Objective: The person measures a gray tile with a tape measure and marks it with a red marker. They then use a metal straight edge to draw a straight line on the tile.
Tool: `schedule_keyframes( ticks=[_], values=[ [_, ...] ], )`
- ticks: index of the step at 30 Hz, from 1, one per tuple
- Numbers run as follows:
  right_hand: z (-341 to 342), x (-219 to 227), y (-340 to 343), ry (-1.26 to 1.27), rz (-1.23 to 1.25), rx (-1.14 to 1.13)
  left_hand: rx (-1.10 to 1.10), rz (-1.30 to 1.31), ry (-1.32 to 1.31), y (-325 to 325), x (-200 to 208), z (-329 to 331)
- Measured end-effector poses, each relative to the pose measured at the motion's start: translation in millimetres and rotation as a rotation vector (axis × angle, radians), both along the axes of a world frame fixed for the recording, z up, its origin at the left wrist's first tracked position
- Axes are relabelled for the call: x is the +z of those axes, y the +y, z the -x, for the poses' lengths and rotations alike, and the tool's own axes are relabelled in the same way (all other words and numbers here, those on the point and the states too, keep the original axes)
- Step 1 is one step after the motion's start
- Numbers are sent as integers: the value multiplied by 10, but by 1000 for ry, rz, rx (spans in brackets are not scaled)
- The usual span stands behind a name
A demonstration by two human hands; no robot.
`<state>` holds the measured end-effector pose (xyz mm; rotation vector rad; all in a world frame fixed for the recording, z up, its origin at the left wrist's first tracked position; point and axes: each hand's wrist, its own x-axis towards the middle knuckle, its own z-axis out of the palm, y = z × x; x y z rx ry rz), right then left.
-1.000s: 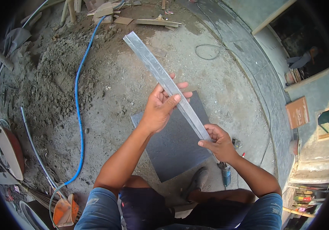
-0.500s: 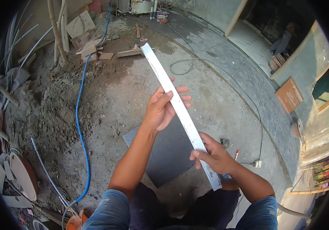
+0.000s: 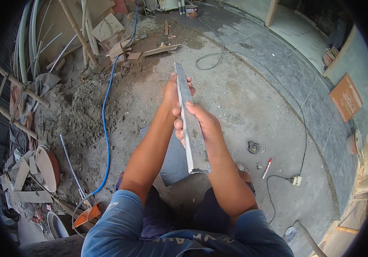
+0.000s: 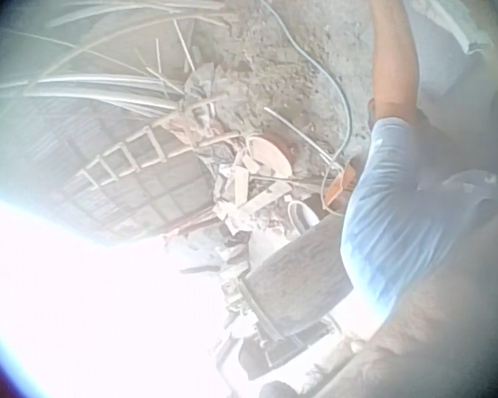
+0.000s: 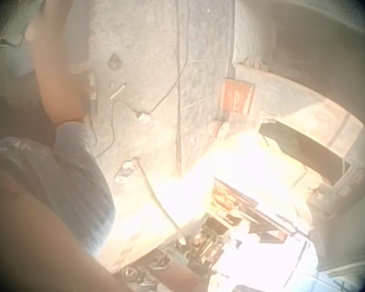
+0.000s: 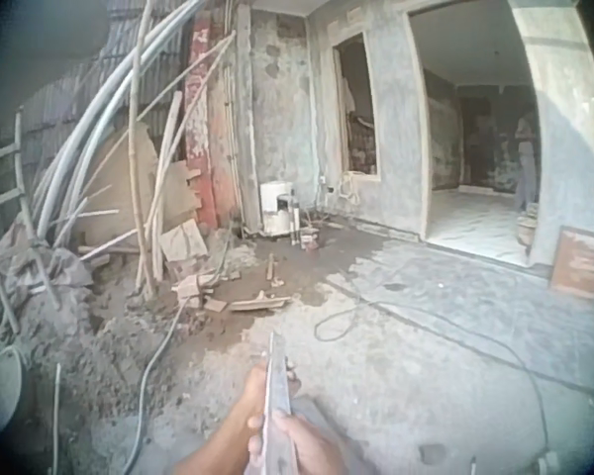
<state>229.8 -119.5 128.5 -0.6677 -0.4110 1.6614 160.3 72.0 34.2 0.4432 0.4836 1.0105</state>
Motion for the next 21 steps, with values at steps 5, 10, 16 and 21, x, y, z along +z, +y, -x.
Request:
schedule_keyframes(
  ticks=[5, 10, 16, 21],
  values=[
    [-330, -14, -152, 158, 2, -34, 94, 40, 50, -360, 124, -495],
    [-521, -106, -250, 334, -77, -27, 128, 68, 20, -540, 190, -702],
    [-602, -157, -317, 482, -170, 49, 151, 117, 46, -624, 238, -780],
    [-586, -129, -345, 508, -133, 0, 130, 125, 20, -714, 251, -778]
  ],
)
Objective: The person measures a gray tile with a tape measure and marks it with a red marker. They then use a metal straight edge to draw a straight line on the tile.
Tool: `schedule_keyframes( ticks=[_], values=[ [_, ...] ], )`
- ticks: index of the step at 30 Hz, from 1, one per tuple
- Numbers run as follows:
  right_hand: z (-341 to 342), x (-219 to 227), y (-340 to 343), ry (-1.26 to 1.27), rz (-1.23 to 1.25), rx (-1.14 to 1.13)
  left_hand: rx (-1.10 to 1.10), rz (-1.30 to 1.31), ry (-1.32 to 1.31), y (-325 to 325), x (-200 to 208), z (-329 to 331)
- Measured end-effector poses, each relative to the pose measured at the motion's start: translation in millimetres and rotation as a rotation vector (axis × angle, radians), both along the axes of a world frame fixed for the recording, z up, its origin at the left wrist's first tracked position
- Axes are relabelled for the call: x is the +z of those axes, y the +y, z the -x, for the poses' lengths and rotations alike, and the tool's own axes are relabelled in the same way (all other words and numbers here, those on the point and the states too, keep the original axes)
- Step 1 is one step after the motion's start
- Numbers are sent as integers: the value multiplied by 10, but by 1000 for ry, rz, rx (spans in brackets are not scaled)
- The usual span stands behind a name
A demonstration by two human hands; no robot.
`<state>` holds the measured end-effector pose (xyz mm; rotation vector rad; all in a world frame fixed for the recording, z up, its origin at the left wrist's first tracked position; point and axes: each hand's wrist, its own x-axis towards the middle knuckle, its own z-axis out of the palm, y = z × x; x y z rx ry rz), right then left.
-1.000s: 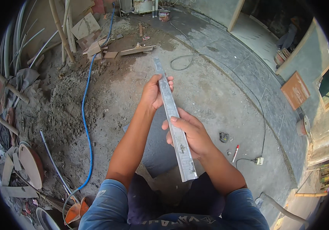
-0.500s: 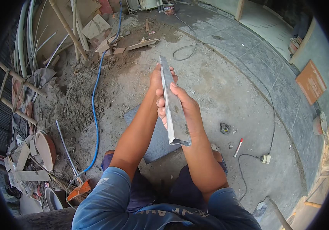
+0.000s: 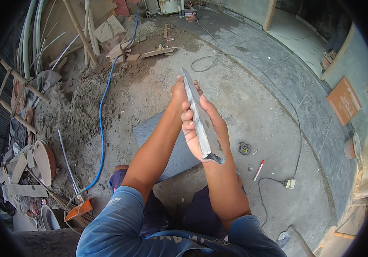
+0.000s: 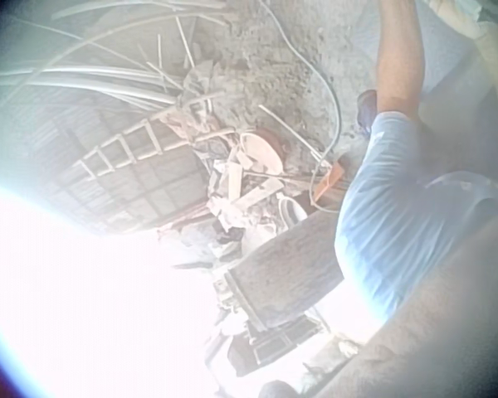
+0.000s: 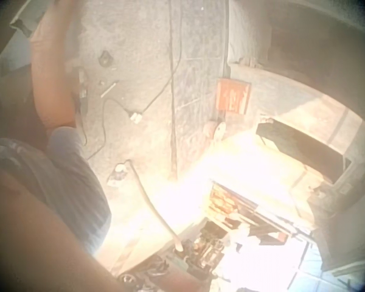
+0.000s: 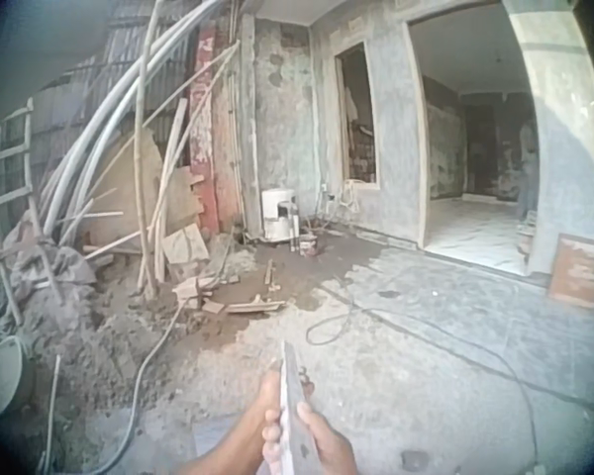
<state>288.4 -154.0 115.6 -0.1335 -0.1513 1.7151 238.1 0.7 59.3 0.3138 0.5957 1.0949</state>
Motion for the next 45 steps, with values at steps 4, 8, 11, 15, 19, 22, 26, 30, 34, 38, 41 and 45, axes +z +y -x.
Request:
schedule_keyframes(
  ticks=[4, 8, 11, 15, 19, 22, 26, 30, 34, 38, 41, 45],
  values=[
    [-19, 6, 6, 2, -7, -28, -84, -5, 51, -6, 0, -1],
    [-63, -4, 7, 26, -45, -38, -31, -3, 98, -62, 29, -78],
    [-88, -5, 7, 45, -46, -38, -25, 4, 155, -103, 63, -122],
    [-90, 3, 3, 59, -36, -49, -16, 1, 170, -120, 35, -124],
    [-116, -9, -1, 85, -43, -35, -22, 33, 154, -158, 59, -169],
    [-139, -27, 3, 93, -56, -27, -17, -23, 165, -202, 63, -172],
    [-113, -5, -3, 114, -59, -17, -14, 6, 176, -87, -13, -164],
    [-146, -32, 3, 130, -69, -17, -2, 45, 120, -78, -19, -223],
    [-134, -28, -3, 145, -54, -18, 20, 80, 64, -51, -24, -213],
    [-136, -51, 8, 171, -77, 37, 69, 98, 53, -42, -32, -225],
    [-120, -40, 8, 183, -79, 41, 77, 87, 77, -33, -21, -220],
    [-113, -75, 22, 187, -77, 16, 107, 67, 68, -18, -44, -231]
  ],
)
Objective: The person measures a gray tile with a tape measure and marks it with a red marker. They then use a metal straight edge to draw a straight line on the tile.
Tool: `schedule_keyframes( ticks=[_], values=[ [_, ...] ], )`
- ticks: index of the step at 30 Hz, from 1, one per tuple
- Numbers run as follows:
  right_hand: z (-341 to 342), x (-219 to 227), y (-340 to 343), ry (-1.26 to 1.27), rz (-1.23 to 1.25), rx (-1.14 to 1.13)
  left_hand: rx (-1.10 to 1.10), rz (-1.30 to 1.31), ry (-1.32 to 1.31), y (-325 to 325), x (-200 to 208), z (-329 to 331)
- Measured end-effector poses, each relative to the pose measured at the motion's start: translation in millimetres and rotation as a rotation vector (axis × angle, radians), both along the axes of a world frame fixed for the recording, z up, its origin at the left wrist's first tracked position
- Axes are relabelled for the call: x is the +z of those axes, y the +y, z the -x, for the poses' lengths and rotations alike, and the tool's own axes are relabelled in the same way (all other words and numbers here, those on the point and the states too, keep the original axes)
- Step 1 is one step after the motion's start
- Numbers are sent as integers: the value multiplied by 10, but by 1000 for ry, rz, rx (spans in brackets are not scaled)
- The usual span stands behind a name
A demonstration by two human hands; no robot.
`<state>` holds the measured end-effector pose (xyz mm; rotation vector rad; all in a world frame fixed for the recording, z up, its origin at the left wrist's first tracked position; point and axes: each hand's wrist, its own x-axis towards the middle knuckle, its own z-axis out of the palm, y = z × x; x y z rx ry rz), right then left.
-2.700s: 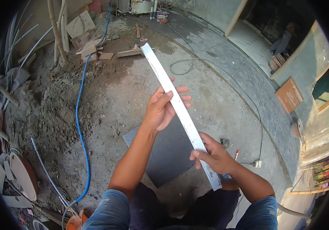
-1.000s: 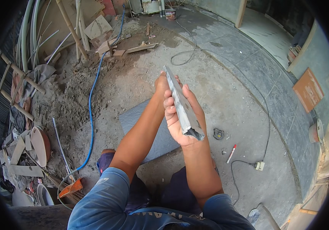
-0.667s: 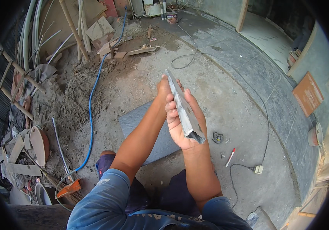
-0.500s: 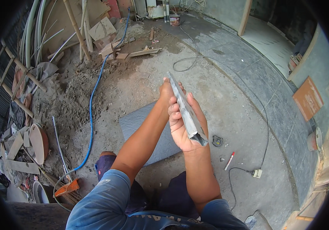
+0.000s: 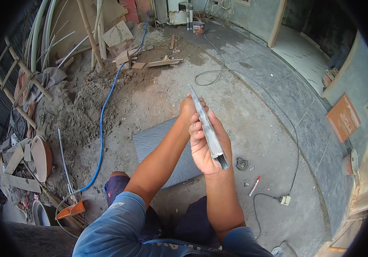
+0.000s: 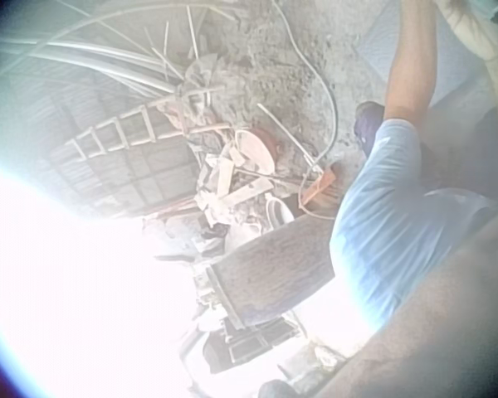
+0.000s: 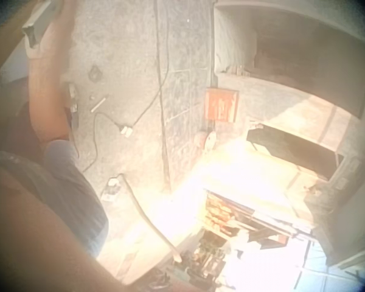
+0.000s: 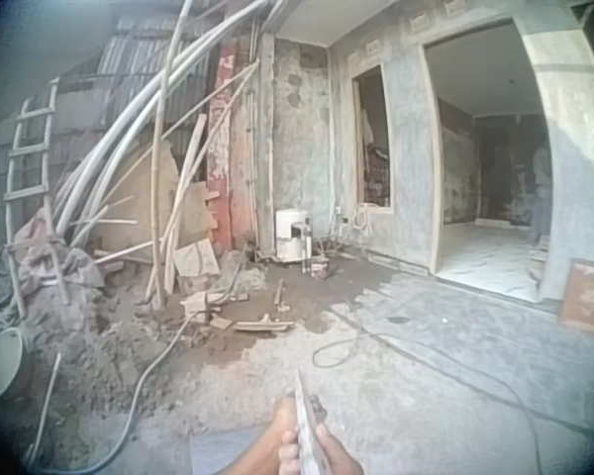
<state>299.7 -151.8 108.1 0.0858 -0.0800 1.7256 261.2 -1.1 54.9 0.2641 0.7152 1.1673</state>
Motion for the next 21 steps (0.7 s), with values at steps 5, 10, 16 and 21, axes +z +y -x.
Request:
schedule_keyframes(
  ticks=[5, 10, 16, 21],
  values=[
    [30, 27, 9, -10, 7, 0, -100, -56, -88, 5, -39, 65],
    [47, 27, 21, -36, 5, -28, -46, -42, -120, -2, -43, 65],
    [19, 21, -11, 40, -30, 8, -62, -51, 31, 26, -59, 32],
    [12, -10, -52, -134, -27, -56, -75, 14, 15, -87, 32, -16]
  ],
)
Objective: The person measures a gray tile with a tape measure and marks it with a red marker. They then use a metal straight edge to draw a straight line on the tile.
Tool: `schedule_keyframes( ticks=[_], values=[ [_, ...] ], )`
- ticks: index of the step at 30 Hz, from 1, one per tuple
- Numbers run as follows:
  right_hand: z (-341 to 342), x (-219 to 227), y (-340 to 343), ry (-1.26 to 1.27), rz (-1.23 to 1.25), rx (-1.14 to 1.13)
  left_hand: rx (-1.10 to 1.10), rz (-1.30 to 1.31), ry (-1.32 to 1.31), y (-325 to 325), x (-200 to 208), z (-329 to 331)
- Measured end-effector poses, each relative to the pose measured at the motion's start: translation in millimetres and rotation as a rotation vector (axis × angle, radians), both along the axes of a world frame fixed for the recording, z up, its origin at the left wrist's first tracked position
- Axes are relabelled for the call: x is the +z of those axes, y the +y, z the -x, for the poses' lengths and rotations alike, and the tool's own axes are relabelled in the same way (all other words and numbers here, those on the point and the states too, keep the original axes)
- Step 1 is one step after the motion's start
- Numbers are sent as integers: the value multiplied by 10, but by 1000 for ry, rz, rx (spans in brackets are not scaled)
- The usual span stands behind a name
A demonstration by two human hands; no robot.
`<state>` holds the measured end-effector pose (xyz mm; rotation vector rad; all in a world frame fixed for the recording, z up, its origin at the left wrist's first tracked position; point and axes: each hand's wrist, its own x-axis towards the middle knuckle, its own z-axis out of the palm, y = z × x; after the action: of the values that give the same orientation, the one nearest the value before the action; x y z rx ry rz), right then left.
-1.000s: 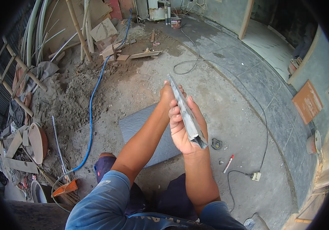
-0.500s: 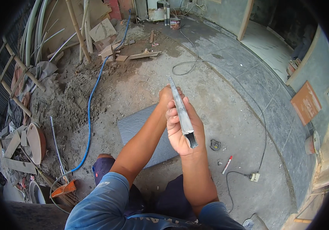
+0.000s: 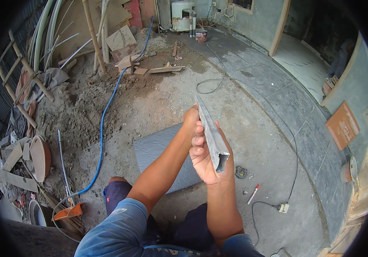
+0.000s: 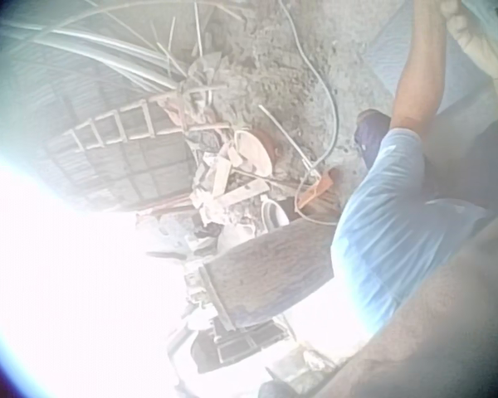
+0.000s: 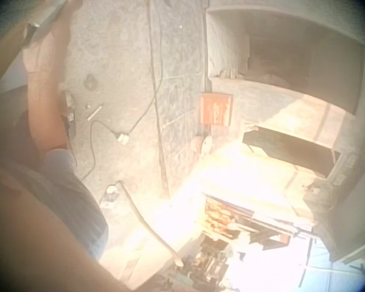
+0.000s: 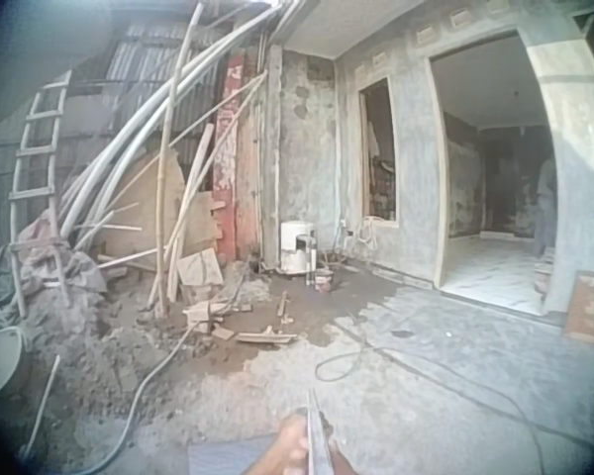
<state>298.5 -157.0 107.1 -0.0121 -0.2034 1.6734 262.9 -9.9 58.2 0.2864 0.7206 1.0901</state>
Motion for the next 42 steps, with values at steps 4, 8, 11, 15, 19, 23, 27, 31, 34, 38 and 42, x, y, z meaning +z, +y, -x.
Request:
schedule_keyframes(
  ticks=[4, 8, 11, 15, 19, 23, 27, 31, 34, 38, 42],
  values=[
    [83, 80, -47, -717, 59, -263, 24, -6, -557, 220, -232, 402],
    [-72, -92, 109, -1486, -119, -1155, -267, 70, -643, -70, -69, 660],
    [-249, -64, 134, -1863, -269, -1223, -461, -67, -704, -369, 19, 884],
    [-279, -154, 163, -2078, -446, -1183, -607, -285, -573, -545, 113, 957],
    [-246, -159, 129, -2104, -420, -1187, -614, -342, -455, -602, 200, 999],
    [-268, -109, 67, -2187, -376, -1221, -672, -317, -421, -618, 168, 1097],
    [-310, -107, 26, -2312, -322, -1058, -764, -281, -461, -573, 76, 1159],
    [-390, -290, 299, -2123, -437, -855, -620, -298, -222, -447, -98, 1254],
    [-401, -713, 397, -1998, -302, -602, -277, -436, 105, -244, -364, 1337],
    [-450, -1988, 144, -2071, -51, -413, 7, -253, 313, -77, -1235, 1266],
    [-153, -3102, -448, -2053, 110, -292, -105, -129, 732, -261, -2278, 1156]
  ],
)
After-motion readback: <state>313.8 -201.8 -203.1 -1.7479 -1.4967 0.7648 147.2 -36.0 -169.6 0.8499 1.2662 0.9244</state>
